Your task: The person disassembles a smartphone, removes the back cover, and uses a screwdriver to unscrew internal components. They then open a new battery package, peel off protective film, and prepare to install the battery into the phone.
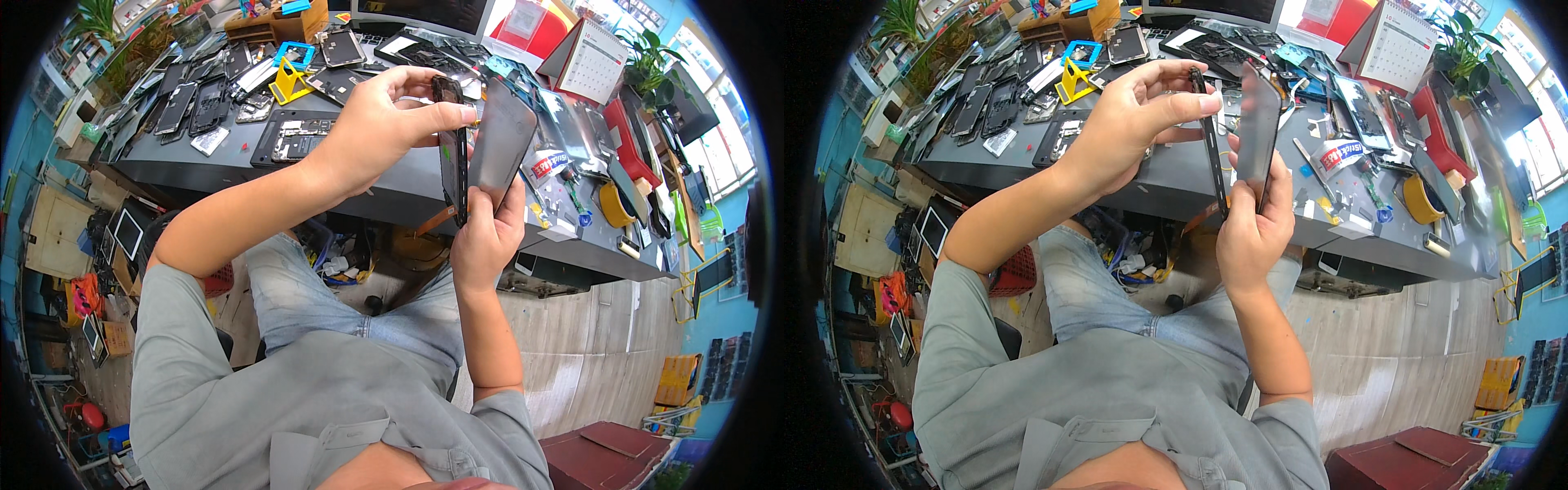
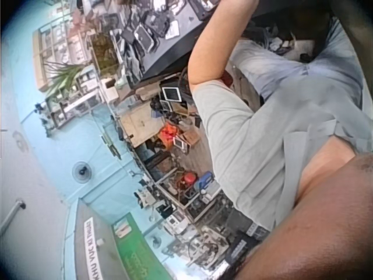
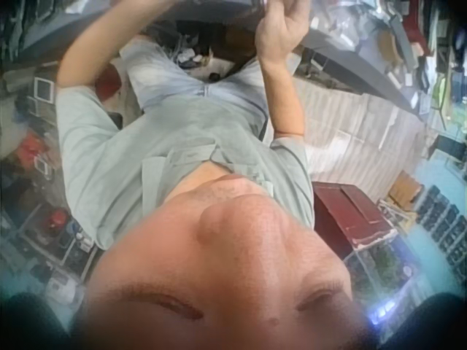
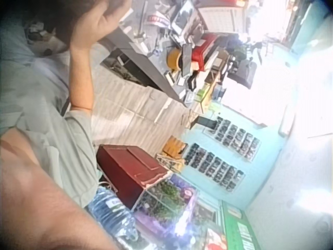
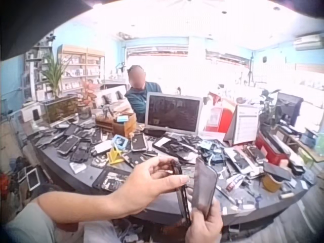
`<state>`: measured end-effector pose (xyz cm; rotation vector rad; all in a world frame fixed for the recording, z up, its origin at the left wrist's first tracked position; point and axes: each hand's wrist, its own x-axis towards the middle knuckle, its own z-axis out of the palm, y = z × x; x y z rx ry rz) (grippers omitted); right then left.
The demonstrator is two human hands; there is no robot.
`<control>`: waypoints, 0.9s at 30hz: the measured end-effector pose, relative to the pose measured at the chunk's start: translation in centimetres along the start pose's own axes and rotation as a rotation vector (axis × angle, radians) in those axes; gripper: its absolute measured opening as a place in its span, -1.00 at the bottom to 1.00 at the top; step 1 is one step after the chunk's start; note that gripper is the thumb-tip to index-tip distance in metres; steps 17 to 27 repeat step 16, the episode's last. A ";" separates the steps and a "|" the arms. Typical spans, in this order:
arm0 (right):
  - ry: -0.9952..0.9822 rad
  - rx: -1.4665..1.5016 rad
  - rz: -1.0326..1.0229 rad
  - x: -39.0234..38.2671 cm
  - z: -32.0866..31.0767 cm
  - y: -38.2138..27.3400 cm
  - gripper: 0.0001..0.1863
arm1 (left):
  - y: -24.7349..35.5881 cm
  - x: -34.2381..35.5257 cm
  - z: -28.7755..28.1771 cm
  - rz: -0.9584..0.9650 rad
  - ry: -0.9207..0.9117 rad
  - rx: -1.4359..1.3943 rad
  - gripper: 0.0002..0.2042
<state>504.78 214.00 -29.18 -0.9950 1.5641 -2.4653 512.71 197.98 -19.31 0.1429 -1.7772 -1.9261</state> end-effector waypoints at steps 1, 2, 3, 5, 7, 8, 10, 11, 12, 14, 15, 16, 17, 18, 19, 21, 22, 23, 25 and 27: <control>-0.001 -0.015 -0.012 0.0 -0.1 0.1 -0.43 | -0.1 0.0 0.0 0.008 -0.002 0.003 -0.39; -0.003 -0.002 0.000 0.0 -0.1 0.0 -0.43 | -0.2 0.0 -0.1 0.011 -0.013 -0.007 -0.39; -0.006 0.011 0.012 -0.1 0.0 -0.2 -0.43 | -0.2 0.0 -0.2 0.013 -0.025 -0.017 -0.38; -0.006 0.033 0.018 -0.1 0.0 -0.3 -0.42 | -0.4 0.1 -0.2 0.020 -0.037 -0.024 -0.37; -0.004 0.050 0.007 -0.1 0.1 -0.1 -0.42 | -0.4 0.1 -0.1 0.028 -0.035 -0.019 -0.37; 0.001 0.052 0.001 -0.1 0.1 0.1 -0.42 | -0.5 0.2 -0.1 0.025 -0.042 -0.022 -0.37; 0.012 0.056 -0.012 0.0 0.1 0.3 -0.43 | -0.6 0.3 -0.1 0.020 -0.055 -0.028 -0.37; 0.012 0.077 0.026 0.0 0.2 0.2 -0.43 | -0.6 0.4 -0.2 0.014 -0.052 -0.019 -0.37; 0.012 0.098 0.064 0.0 0.2 0.1 -0.44 | -0.7 0.4 -0.2 0.009 -0.048 -0.011 -0.37; 0.011 0.116 0.113 -0.1 0.2 -0.1 -0.45 | -0.7 0.5 -0.2 0.005 -0.049 -0.007 -0.37; 0.010 0.113 0.125 -0.2 0.1 -0.2 -0.45 | -0.7 0.5 -0.1 0.007 -0.053 -0.010 -0.37; 0.005 0.113 0.123 -0.1 0.1 -0.2 -0.45 | -0.7 0.4 0.0 0.009 -0.056 -0.015 -0.36; 0.005 0.113 0.123 -0.1 0.1 -0.2 -0.45 | -0.7 0.4 0.0 0.009 -0.056 -0.015 -0.36; 0.005 0.113 0.123 -0.1 0.1 -0.2 -0.45 | -0.7 0.4 0.0 0.009 -0.056 -0.015 -0.36; 0.005 0.113 0.123 -0.1 0.1 -0.2 -0.45 | -0.7 0.4 0.0 0.009 -0.056 -0.015 -0.36; 0.005 0.113 0.123 -0.1 0.1 -0.2 -0.45 | -0.7 0.4 0.0 0.009 -0.056 -0.015 -0.36; 0.005 0.113 0.123 -0.1 0.1 -0.2 -0.45 | -0.7 0.4 0.0 0.009 -0.056 -0.015 -0.36; 0.005 0.113 0.123 -0.1 0.1 -0.2 -0.45 | -0.7 0.4 0.0 0.009 -0.056 -0.015 -0.36; 0.005 0.113 0.123 -0.1 0.1 -0.2 -0.45 | -0.7 0.4 0.0 0.009 -0.056 -0.015 -0.36; 0.005 0.113 0.123 -0.1 0.1 -0.2 -0.45 | -0.7 0.4 0.0 0.009 -0.056 -0.015 -0.36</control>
